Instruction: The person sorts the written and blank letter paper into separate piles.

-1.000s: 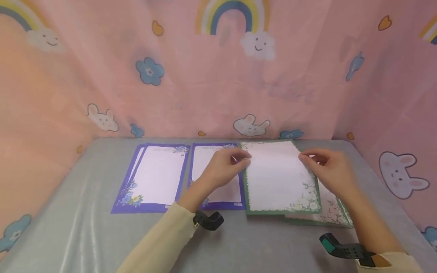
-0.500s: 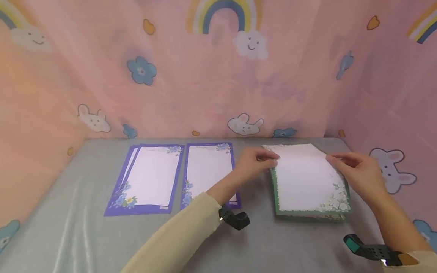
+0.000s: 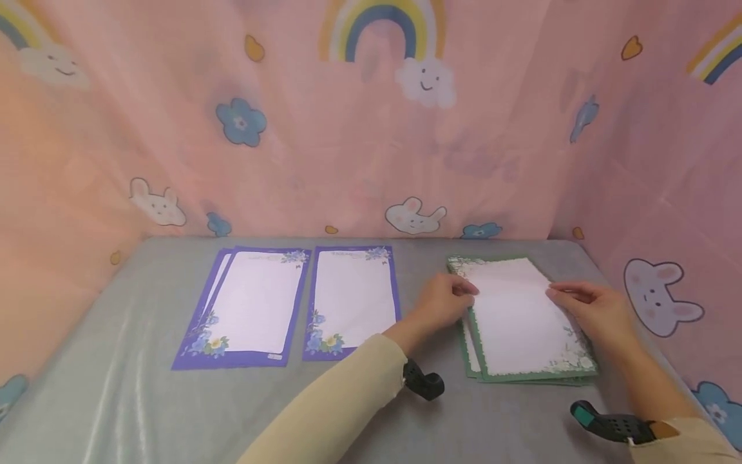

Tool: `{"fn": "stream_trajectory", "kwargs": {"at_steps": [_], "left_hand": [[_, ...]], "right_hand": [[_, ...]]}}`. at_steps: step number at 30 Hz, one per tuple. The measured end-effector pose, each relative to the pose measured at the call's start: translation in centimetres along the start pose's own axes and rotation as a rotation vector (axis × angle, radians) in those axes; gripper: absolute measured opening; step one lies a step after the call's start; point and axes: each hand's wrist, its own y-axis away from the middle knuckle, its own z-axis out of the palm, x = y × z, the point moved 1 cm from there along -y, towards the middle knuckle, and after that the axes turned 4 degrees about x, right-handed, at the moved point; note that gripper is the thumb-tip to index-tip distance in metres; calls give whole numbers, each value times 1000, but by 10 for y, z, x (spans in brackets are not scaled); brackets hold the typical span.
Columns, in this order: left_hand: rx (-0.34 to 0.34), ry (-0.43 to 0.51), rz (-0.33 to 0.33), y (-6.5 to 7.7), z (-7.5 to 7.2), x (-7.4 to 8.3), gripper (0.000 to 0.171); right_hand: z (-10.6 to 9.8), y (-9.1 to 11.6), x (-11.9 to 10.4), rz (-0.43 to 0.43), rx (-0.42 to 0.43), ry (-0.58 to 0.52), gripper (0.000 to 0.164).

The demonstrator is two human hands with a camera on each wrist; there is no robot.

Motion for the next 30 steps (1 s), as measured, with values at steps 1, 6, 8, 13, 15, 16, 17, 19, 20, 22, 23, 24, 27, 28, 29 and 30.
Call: {"fn": "stream_trajectory", "kwargs": {"at_steps": [1, 6, 8, 13, 15, 16, 17, 19, 20, 22, 23, 24, 27, 28, 29, 30], "left_hand": [[4, 6, -23, 0, 0, -2, 11], [25, -22, -111, -3, -1, -11, 11], [27, -56, -121, -4, -2, -13, 11], [30, -232, -58, -7, 0, -16, 12], [38, -313, -31, -7, 1, -18, 12], [42, -344, -23, -7, 2, -18, 12], [45, -371, -17, -7, 3, -18, 11], [52, -409, -12, -7, 5, -18, 10], [57, -426, -9, -7, 6, -18, 10], [68, -464, -1, -6, 9, -17, 10], [73, -483, 6, -6, 10, -17, 10], [75, -504, 15, -6, 11, -16, 10], [67, -575, 59, -4, 14, -16, 15], [63, -597, 76, -4, 15, -16, 17], [58, -615, 93, -4, 16, -16, 19], [54, -628, 107, -4, 17, -16, 21]], "right_hand": [[2, 0, -1, 0, -9, 34, 54], [16, -1, -3, -3, -94, 133, 69], [21, 0, -3, -4, -110, 142, 69], [32, 3, 2, -14, -32, 156, 65], [35, 6, 5, -20, -8, 143, 63], [36, 7, 6, -26, 3, 143, 62], [37, 8, 7, -30, 10, 142, 61], [37, 9, 10, -36, 18, 145, 61], [38, 9, 10, -39, 21, 151, 60], [37, 9, 11, -40, 29, 155, 60], [37, 8, 12, -39, 28, 152, 60], [37, 8, 12, -40, 27, 150, 61], [36, 9, 13, -36, 23, 120, 60], [36, 9, 14, -35, 29, 115, 61], [35, 9, 14, -33, 35, 107, 61], [35, 9, 15, -28, 41, 96, 62]]}}
